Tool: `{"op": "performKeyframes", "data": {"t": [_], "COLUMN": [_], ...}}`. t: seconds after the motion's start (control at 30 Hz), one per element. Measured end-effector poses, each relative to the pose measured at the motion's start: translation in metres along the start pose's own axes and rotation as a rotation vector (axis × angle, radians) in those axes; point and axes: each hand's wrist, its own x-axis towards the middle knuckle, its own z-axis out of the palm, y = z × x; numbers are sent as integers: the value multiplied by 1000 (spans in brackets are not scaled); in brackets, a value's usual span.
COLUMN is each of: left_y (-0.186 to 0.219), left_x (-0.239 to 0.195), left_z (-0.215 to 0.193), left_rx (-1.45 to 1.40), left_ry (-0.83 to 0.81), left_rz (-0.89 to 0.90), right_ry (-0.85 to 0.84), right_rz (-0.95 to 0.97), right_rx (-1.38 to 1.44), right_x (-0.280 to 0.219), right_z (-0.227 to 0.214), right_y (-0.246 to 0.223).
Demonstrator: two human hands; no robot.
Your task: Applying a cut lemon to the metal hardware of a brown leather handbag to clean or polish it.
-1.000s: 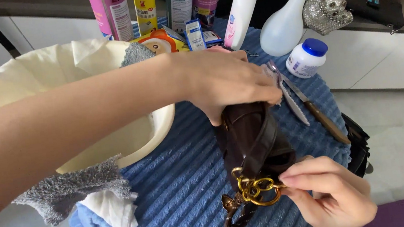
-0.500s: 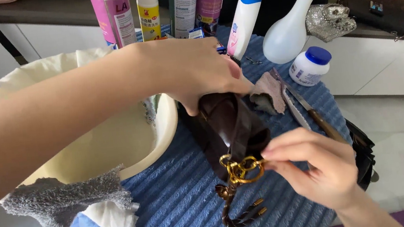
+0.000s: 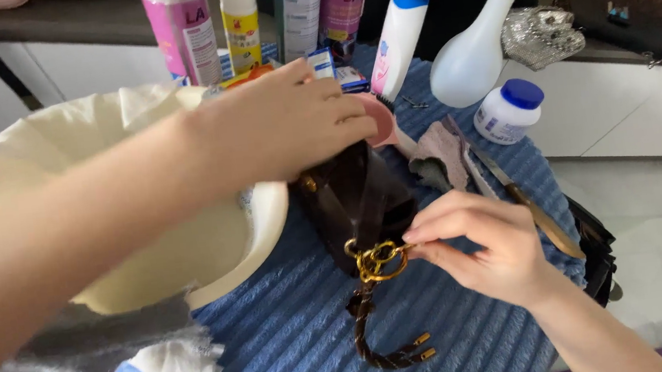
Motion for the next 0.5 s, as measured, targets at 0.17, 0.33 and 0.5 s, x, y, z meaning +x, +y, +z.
{"op": "performKeyframes", "data": {"t": [0.17,0.33,0.5], "left_y": [69,155,163], "left_x": [-54,-60,-38], "left_z": [-107,-77,-49], "left_rx": [3,-693,-1075], "left_ry": [368,366,457], "left_rz": [-320,-521,-730], "right_ry": [13,14,25], "right_rz": [7,13,28], "right_rx": [-38,8,-38], "right_x": [0,-3,-5], "right_z": [1,2,1], "right_y": [-3,-6,-8]}}
